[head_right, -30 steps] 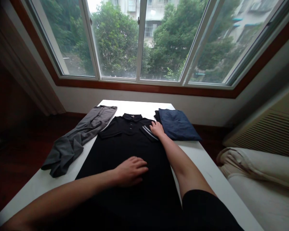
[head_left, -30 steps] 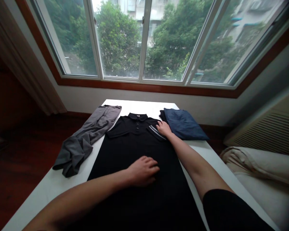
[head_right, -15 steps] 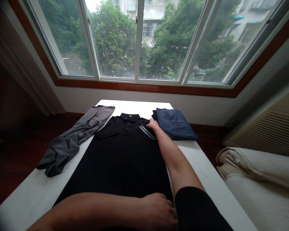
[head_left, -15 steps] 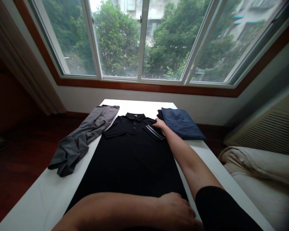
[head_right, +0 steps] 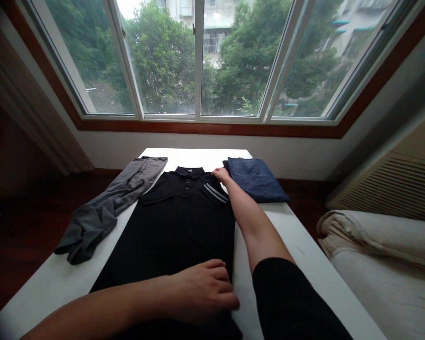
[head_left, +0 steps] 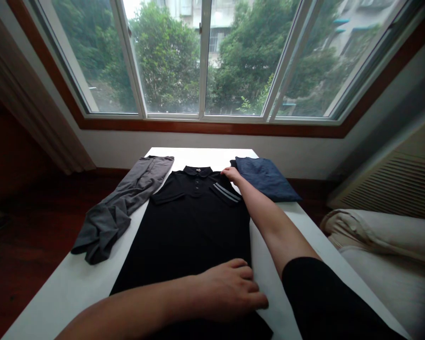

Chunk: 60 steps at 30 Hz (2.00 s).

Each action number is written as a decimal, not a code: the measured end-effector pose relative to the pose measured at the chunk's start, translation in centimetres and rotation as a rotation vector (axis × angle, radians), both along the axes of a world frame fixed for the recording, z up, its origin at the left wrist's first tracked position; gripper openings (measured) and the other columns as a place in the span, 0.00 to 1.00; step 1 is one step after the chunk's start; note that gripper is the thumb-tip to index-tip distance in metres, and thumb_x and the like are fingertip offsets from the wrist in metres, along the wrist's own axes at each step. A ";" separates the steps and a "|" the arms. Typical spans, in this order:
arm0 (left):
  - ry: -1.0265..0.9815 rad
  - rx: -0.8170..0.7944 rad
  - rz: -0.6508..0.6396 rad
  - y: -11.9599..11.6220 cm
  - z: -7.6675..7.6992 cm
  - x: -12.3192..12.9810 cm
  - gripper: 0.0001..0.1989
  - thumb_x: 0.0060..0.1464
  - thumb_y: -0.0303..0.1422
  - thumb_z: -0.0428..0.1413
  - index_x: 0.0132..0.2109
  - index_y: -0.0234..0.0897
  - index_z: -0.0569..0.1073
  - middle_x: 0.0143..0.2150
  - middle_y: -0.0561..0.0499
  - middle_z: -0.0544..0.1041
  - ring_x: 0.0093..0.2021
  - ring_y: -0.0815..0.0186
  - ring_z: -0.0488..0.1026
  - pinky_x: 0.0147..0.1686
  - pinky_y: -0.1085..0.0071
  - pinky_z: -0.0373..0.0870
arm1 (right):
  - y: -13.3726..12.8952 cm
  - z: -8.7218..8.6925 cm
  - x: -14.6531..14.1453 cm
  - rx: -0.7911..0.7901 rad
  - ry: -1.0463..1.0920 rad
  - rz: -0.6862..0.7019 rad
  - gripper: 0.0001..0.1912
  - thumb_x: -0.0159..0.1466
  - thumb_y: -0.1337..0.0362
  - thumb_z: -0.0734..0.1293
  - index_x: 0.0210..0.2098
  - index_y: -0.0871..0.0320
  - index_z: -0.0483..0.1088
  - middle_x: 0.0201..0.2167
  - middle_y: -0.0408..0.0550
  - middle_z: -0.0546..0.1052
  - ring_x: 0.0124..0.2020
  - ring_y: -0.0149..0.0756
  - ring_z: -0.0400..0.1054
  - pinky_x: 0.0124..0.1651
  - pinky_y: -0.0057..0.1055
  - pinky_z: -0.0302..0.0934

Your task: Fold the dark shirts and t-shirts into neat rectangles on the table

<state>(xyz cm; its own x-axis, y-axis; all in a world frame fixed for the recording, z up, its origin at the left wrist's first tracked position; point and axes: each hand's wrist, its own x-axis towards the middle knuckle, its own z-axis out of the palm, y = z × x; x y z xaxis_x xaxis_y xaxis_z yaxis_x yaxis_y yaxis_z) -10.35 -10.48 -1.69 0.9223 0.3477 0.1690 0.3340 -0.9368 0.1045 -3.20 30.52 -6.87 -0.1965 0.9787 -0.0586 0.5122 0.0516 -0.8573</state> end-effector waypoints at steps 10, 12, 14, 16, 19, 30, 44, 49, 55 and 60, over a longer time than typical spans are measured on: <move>0.059 -0.204 0.034 -2.9 2.3 -7.5 0.08 0.61 0.32 0.61 0.47 0.45 0.76 0.40 0.53 0.79 0.44 0.61 0.73 0.48 0.63 0.63 | 1.2 2.8 -5.4 0.014 0.073 0.049 0.11 0.65 0.72 0.65 0.43 0.64 0.78 0.20 0.40 0.70 0.19 0.23 0.61 0.27 0.21 0.64; 0.078 -0.264 0.050 -3.5 2.3 -8.8 0.09 0.58 0.31 0.63 0.46 0.46 0.77 0.40 0.54 0.79 0.44 0.61 0.73 0.45 0.63 0.64 | 1.1 3.0 -6.8 0.014 0.085 0.059 0.12 0.66 0.72 0.65 0.46 0.65 0.78 0.21 0.41 0.70 0.19 0.23 0.62 0.28 0.21 0.65; 0.121 -0.322 0.078 -4.0 1.9 -9.9 0.08 0.57 0.31 0.63 0.44 0.46 0.78 0.39 0.53 0.79 0.43 0.61 0.74 0.41 0.63 0.64 | 0.7 2.9 -8.3 0.012 0.090 0.077 0.14 0.68 0.72 0.64 0.50 0.65 0.77 0.23 0.43 0.72 0.21 0.25 0.65 0.29 0.21 0.67; 0.183 -0.372 0.115 -4.6 1.2 -10.7 0.06 0.56 0.30 0.63 0.41 0.45 0.78 0.38 0.52 0.79 0.42 0.59 0.75 0.40 0.63 0.65 | 0.1 2.6 -9.7 0.011 0.081 0.100 0.15 0.68 0.73 0.64 0.53 0.66 0.76 0.26 0.45 0.75 0.22 0.26 0.68 0.30 0.22 0.68; 0.229 -0.439 0.138 -5.4 0.0 -11.4 0.05 0.55 0.30 0.62 0.40 0.45 0.78 0.39 0.51 0.79 0.43 0.57 0.76 0.42 0.61 0.68 | -1.1 1.6 -11.6 0.021 0.041 0.144 0.17 0.67 0.74 0.64 0.54 0.66 0.75 0.29 0.48 0.78 0.24 0.27 0.70 0.32 0.22 0.69; 0.021 -0.446 0.233 -5.1 -0.9 -9.9 0.12 0.62 0.36 0.57 0.51 0.43 0.77 0.45 0.49 0.80 0.47 0.58 0.77 0.45 0.63 0.73 | -3.6 -0.8 -11.9 0.322 -0.216 0.146 0.18 0.72 0.68 0.59 0.53 0.56 0.79 0.58 0.52 0.76 0.61 0.39 0.68 0.67 0.33 0.55; -0.018 -0.377 0.214 -4.1 -4.8 -8.4 0.36 0.69 0.51 0.47 0.78 0.46 0.50 0.79 0.42 0.44 0.77 0.45 0.44 0.72 0.37 0.45 | -4.3 -6.2 -11.2 0.401 -0.747 0.349 0.38 0.74 0.38 0.49 0.77 0.47 0.48 0.78 0.53 0.46 0.77 0.52 0.37 0.74 0.50 0.34; -0.045 -0.426 0.203 -2.1 -3.5 -8.3 0.36 0.70 0.52 0.45 0.78 0.45 0.50 0.79 0.42 0.43 0.78 0.45 0.42 0.73 0.36 0.41 | -1.1 -5.9 -10.3 0.349 -0.791 0.303 0.40 0.73 0.36 0.47 0.77 0.47 0.46 0.78 0.52 0.45 0.78 0.52 0.34 0.74 0.55 0.28; -0.050 -0.410 0.213 0.2 -3.6 -6.8 0.37 0.69 0.54 0.45 0.77 0.45 0.51 0.79 0.42 0.44 0.78 0.46 0.41 0.73 0.37 0.39 | 1.3 -5.5 -9.6 0.335 -0.807 0.289 0.38 0.74 0.38 0.45 0.77 0.47 0.45 0.78 0.52 0.44 0.78 0.50 0.33 0.74 0.55 0.28; -0.067 -0.370 0.228 1.2 -3.9 -5.5 0.38 0.69 0.56 0.44 0.77 0.44 0.51 0.79 0.41 0.44 0.78 0.47 0.42 0.73 0.39 0.39 | 1.0 -3.8 -8.9 0.366 -0.790 0.288 0.35 0.76 0.42 0.48 0.76 0.50 0.49 0.77 0.54 0.49 0.77 0.48 0.38 0.74 0.52 0.31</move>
